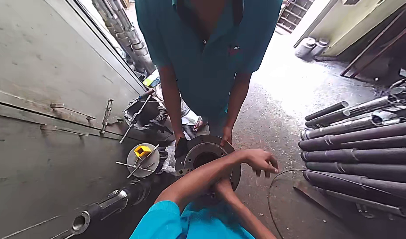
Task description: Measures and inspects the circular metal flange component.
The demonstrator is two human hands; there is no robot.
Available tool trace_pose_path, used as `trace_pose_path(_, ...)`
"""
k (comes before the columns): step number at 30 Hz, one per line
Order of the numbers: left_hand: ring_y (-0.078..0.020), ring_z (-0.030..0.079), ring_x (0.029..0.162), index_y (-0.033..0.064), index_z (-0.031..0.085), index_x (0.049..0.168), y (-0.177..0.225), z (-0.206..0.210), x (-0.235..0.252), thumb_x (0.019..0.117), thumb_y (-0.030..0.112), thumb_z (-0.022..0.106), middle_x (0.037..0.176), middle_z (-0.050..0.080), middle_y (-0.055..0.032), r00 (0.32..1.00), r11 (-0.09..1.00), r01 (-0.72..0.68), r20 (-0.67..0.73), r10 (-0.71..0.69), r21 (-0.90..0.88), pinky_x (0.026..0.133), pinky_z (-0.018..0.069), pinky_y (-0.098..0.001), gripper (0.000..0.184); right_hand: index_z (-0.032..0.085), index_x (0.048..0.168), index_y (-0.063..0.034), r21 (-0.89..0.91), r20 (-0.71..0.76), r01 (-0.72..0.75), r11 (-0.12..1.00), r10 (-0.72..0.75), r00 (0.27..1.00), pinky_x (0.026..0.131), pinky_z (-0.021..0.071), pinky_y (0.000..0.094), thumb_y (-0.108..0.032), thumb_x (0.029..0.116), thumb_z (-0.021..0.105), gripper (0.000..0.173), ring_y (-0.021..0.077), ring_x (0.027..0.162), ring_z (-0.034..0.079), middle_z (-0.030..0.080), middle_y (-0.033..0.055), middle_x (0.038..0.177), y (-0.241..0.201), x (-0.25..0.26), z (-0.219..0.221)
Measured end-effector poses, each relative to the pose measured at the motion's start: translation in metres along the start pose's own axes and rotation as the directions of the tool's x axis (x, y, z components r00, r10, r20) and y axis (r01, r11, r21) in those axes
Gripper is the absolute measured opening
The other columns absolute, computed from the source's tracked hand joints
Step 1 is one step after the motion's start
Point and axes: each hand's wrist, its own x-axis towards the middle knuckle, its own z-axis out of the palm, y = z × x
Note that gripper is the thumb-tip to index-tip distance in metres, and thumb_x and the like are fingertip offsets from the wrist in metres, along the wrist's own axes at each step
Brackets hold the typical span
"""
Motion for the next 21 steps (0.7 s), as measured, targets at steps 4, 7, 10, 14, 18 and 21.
trace_pose_path(4, -0.0212, 0.072, 0.102, 0.0052, 0.065, 0.13, -0.024, -0.006, -0.086, 0.1058, 0.022, 0.054, 0.114, 0.073, -0.0118, 0.769, 0.994, -0.012, -0.634, 0.081, 0.113, 0.094, 0.0584, -0.0452, 0.032, 0.076, 0.105, -0.0076, -0.137, 0.279, 0.319, 0.938, -0.272, 0.921, 0.069, 0.0608, 0.0309, -0.028, 0.1031, 0.059, 0.026, 0.0061, 0.07, 0.069, 0.074, -0.0014, 0.082, 0.013, 0.004, -0.069)
trace_pose_path(7, -0.0159, 0.07, 0.107, 0.0108, 0.064, 0.133, -0.049, 0.021, -0.158, 0.1048, 0.033, 0.052, 0.119, 0.073, -0.005, 0.59, 0.987, 0.158, -0.804, -0.076, 0.022, 0.098, 0.0566, -0.0436, 0.038, 0.076, 0.102, -0.0053, -0.348, -0.02, 0.564, 0.749, -0.607, 0.794, 0.059, 0.059, 0.0272, -0.024, 0.1017, 0.059, 0.025, 0.006, 0.064, 0.066, 0.073, 0.0017, 0.081, 0.011, 0.025, -0.121)
trace_pose_path(10, -0.0134, 0.07, 0.088, 0.0128, 0.068, 0.125, -0.051, 0.076, -0.161, 0.1009, 0.034, 0.055, 0.102, 0.074, -0.0024, 0.37, 0.972, 0.187, -0.906, -0.207, -0.146, 0.081, 0.0584, -0.0395, 0.034, 0.078, 0.108, -0.0137, -0.654, -0.002, 0.489, 0.578, -0.647, 0.762, 0.066, 0.0551, 0.0365, -0.038, 0.101, 0.056, 0.033, 0.0164, 0.076, 0.066, 0.074, 0.0066, 0.103, 0.007, 0.064, -0.16)
trace_pose_path(14, -0.0149, 0.072, 0.076, 0.0069, 0.071, 0.107, -0.056, 0.076, -0.117, 0.1008, 0.028, 0.051, 0.089, 0.075, -0.0018, -0.099, 0.975, 0.114, -0.978, -0.181, -0.192, 0.071, 0.0617, -0.0423, 0.03, 0.069, 0.085, -0.0076, -0.711, 0.122, 0.402, 0.577, -0.462, 0.878, 0.063, 0.0529, 0.0489, -0.043, 0.1066, 0.04, 0.051, 0.024, 0.07, 0.067, 0.067, 0.0078, 0.075, 0.02, 0.054, -0.16)
trace_pose_path(18, -0.0206, 0.069, 0.065, 0.0054, 0.069, 0.111, -0.057, 0.017, -0.098, 0.1027, 0.026, 0.053, 0.078, 0.071, -0.0074, -0.005, 0.991, 0.028, -0.991, -0.131, -0.131, 0.065, 0.0602, -0.0471, 0.028, 0.071, 0.084, -0.0079, -0.842, 0.03, 0.239, 0.484, -0.399, 0.916, 0.053, 0.0526, 0.0526, -0.039, 0.1044, 0.04, 0.049, 0.0296, 0.059, 0.068, 0.063, 0.0092, 0.062, 0.027, -0.021, -0.12)
trace_pose_path(21, -0.0214, 0.064, 0.057, 0.0084, 0.073, 0.108, -0.056, 0.008, -0.098, 0.101, 0.028, 0.056, 0.069, 0.067, -0.0068, 0.209, 0.999, 0.021, -0.977, -0.047, -0.044, 0.057, 0.0551, -0.0478, 0.027, 0.071, 0.083, -0.0098, -0.851, 0.067, 0.209, 0.481, -0.294, 0.953, 0.052, 0.052, 0.056, -0.039, 0.1017, 0.045, 0.043, 0.0318, 0.061, 0.069, 0.065, 0.0093, 0.063, 0.021, -0.032, -0.115)
